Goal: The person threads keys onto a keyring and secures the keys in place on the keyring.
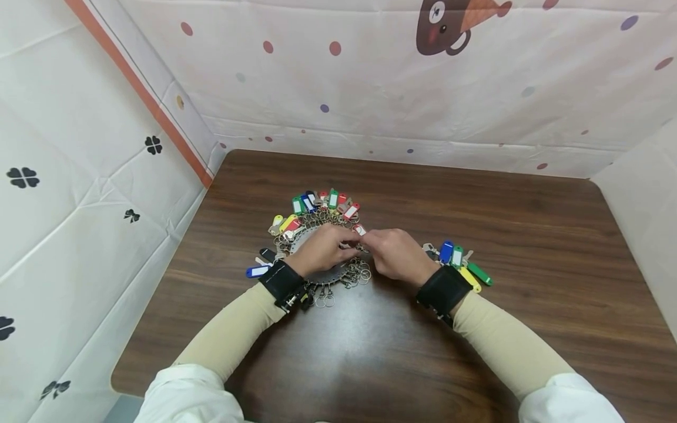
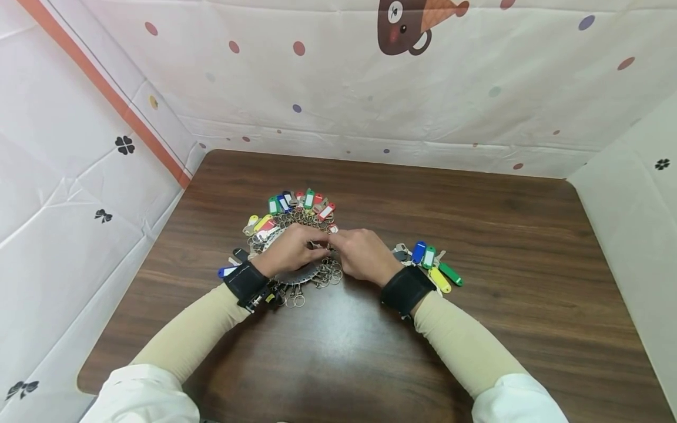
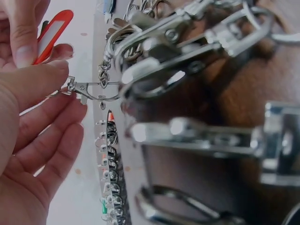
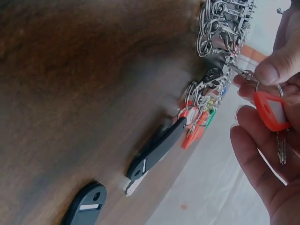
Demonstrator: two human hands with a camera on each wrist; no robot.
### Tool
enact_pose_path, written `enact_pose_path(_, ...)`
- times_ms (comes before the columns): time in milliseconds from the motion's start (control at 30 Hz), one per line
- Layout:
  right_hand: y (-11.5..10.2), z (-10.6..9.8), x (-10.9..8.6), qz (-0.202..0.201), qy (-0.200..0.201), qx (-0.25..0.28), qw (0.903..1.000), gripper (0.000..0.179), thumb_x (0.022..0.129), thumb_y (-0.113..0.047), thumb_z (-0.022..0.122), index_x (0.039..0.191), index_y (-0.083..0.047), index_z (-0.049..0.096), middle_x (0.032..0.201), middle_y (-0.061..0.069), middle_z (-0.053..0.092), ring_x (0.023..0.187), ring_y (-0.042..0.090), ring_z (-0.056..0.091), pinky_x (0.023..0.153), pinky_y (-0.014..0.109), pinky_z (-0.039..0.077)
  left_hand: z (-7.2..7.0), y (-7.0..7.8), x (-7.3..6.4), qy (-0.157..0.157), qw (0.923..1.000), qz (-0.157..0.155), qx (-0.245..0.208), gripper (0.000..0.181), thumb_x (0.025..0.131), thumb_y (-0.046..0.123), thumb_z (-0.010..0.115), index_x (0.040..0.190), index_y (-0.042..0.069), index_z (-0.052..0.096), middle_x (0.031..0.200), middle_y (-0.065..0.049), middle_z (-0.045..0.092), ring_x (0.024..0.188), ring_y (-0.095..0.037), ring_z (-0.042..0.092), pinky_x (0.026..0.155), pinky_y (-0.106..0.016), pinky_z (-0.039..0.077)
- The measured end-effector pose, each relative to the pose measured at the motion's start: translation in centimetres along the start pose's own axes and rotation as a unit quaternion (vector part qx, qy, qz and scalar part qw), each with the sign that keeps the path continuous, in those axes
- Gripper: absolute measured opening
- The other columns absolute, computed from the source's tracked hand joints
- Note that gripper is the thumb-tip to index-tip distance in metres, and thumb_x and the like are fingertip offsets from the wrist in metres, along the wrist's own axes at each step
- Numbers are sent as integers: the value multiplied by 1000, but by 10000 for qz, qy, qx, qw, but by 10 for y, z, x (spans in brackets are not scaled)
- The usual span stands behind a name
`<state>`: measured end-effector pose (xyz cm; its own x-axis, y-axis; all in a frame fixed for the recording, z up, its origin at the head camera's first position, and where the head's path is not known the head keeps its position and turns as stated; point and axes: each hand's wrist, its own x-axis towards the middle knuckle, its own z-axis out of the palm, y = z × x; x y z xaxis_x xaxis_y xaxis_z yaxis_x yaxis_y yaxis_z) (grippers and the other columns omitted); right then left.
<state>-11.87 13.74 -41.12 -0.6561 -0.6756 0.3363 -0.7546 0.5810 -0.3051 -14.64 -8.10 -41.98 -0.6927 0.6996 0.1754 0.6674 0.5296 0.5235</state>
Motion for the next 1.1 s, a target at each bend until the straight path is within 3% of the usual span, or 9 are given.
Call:
enact_pose_path(333,1,1,-3,-219,-1,-322,9992,16,89,4,67,99,-7,72,75,0,66,63,13,54,61,27,53,1,7,1,-23,9988,-248,411,22,95,21,76,114,11,78,109,-3,81,97,-18,77,87,-35,62)
enact_pose_path(433,1,1,-5,-350,-76,-497,9981,14,89,2,69,100,-7,72,77,0,67,64,14,57,65,27,55,1,8,2,-1,9985,-293,471,22,96,20,74,115,10,79,107,-3,81,93,-16,76,83,-33,62)
enact_pose_path(633,-1,-1,-7,-570,-194,-873,9944,20,86,-4,80,104,-7,74,89,5,77,74,18,66,78,33,63,3,8,2,-49,9973,-193,712,17,98,21,68,106,12,79,94,1,80,76,-9,67,71,-29,57)
enact_pose_path(867,0,2,-7,-695,-58,-1039,9921,20,84,-5,82,101,-7,73,86,4,75,71,18,61,75,32,61,8,11,2,-68,9923,94,1232,8,98,20,68,94,14,72,86,3,73,71,-10,61,66,-28,52)
enact_pose_path(1100,2,4,-10,-847,64,-1241,9886,20,85,-5,81,104,-8,74,88,4,77,73,17,64,76,32,61,9,15,1,168,9869,116,1599,8,96,16,71,88,13,70,81,2,71,70,-12,62,64,-29,53)
